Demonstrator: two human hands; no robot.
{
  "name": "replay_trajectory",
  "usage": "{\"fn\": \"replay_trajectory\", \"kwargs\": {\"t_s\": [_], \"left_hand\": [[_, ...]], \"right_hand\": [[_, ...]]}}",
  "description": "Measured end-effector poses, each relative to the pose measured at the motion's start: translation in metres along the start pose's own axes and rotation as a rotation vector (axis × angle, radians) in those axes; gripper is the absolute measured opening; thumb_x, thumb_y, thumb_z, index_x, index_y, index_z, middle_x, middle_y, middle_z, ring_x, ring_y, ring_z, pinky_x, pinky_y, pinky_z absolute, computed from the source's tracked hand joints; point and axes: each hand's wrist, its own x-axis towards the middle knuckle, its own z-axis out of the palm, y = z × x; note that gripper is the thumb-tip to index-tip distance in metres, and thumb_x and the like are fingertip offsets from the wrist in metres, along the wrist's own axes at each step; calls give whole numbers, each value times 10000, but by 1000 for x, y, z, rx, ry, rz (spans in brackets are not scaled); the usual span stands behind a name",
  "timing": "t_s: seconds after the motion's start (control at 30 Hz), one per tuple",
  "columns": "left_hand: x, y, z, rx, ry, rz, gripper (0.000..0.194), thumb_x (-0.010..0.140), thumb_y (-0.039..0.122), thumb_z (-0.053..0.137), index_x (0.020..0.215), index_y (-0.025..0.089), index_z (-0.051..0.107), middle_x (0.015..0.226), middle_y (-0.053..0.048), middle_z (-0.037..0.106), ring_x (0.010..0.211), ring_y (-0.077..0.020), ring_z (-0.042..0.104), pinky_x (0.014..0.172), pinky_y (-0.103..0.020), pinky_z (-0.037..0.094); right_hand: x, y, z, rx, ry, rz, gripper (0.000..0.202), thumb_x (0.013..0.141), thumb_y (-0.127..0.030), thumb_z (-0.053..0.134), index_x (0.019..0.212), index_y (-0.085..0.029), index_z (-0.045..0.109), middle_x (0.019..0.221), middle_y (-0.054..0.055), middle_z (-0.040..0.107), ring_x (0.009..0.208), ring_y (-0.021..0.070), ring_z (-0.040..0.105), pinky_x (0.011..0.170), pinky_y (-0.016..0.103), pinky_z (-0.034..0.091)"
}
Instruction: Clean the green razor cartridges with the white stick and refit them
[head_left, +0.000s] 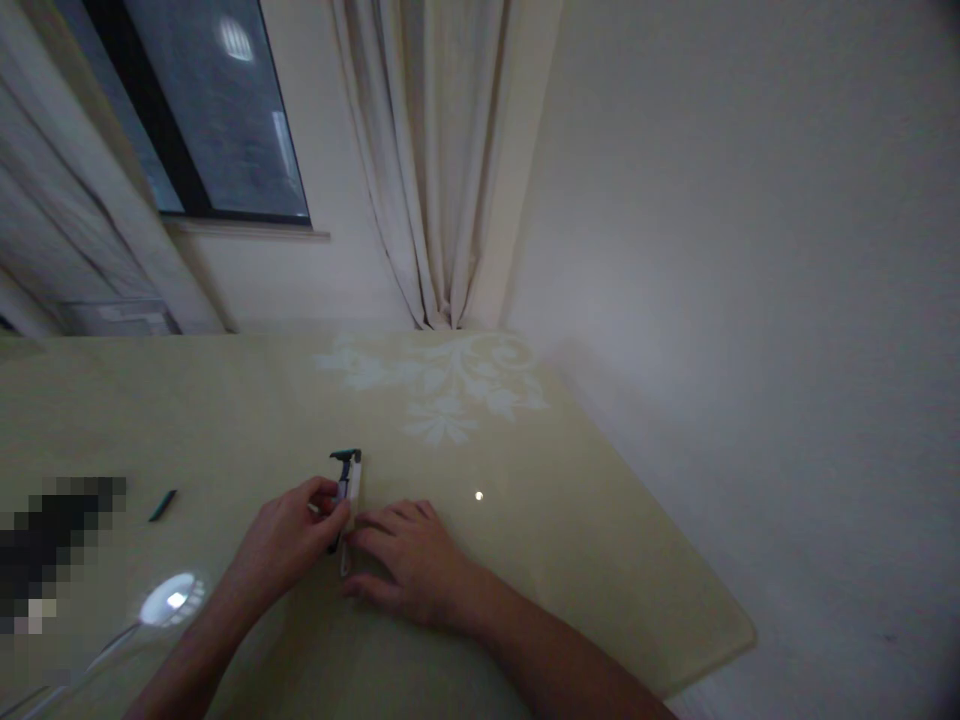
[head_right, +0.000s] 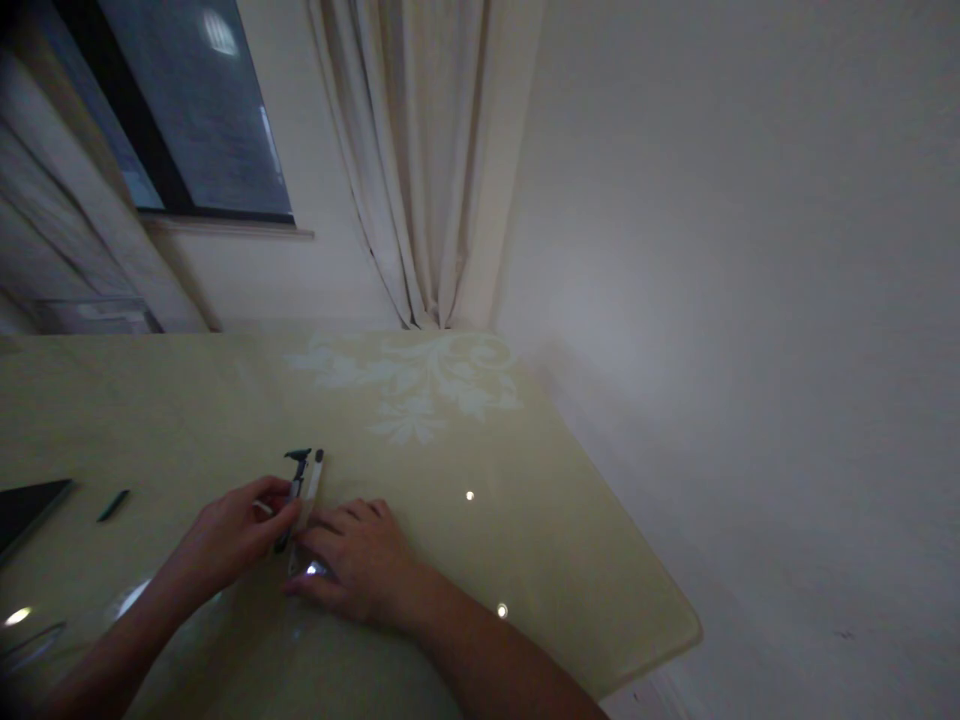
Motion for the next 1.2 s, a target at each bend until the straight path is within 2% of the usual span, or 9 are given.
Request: {"fn": "replay_trajectory", "kwargs": {"t_s": [0.1,0.2,0.33,0.43,0.57,0.7,0.77,0.97,1.2], "left_hand": [[-3,4,5,-179,-30,100,365,819,537,637,925,207,749,718,-41,759,645,-252,697,624,-321,505],[-13,15,16,-378,-128,228,396,873,550,653,976,189,779,692,-17,704,605,-208,629,577,-289,488],[-28,31,33,-462,-157,328,366,928,507,669,1054,194,810,669,5,651,569,-158,541,537,-251,421],[-31,33,37,-462,-112,351,323,925,488,710,1059,220,830,689,10,645,562,-137,514,539,-242,418],[-29,28,36,-548,-1,324,478,887,448,791,1337,300,727,972,-12,695,594,-111,514,570,-244,479],[-32,29,41,-629,-24,365,676,860,404,837,1493,358,604,1130,-34,667,669,-117,552,644,-268,544],[-34,32,45,-608,-50,387,664,865,388,839,1488,362,610,1127,-36,670,672,-118,552,647,-270,544],[-33,49,50,-534,-45,433,343,888,382,805,1215,289,758,1016,-32,672,694,-142,598,638,-273,528],[-23,75,43,-529,-127,392,392,837,384,850,1211,295,774,1035,-35,678,718,-149,598,631,-266,516]], "right_hand": [[5,2,-7,197,206,166,363,1100,-478,552,1266,-192,702,1249,108,740,1153,262,643,1033,416,464],[8,3,-19,485,392,250,429,1091,-504,549,1298,-157,695,1237,128,729,1092,233,678,980,371,509],[8,4,-42,678,359,213,442,1035,-586,614,1008,-175,772,992,73,740,980,219,684,906,338,513],[4,5,-66,847,391,232,437,1015,-597,641,961,-173,731,913,52,711,893,195,671,849,319,508],[-5,12,-98,898,119,222,416,1036,-588,623,1025,-175,678,779,-9,628,636,124,527,624,253,418],[-14,27,-104,733,-67,202,509,1034,-653,588,990,-165,723,743,-26,539,678,126,489,647,252,373],[-18,34,-98,714,-86,215,553,1059,-667,523,951,-162,722,732,-29,511,683,128,471,657,257,365],[-26,44,-86,783,-94,205,517,1058,-636,541,855,-170,636,736,-29,501,672,127,438,641,261,342],[-30,51,-95,953,-53,198,485,1031,-612,593,809,-181,576,648,-54,459,563,104,367,555,253,279]]}}
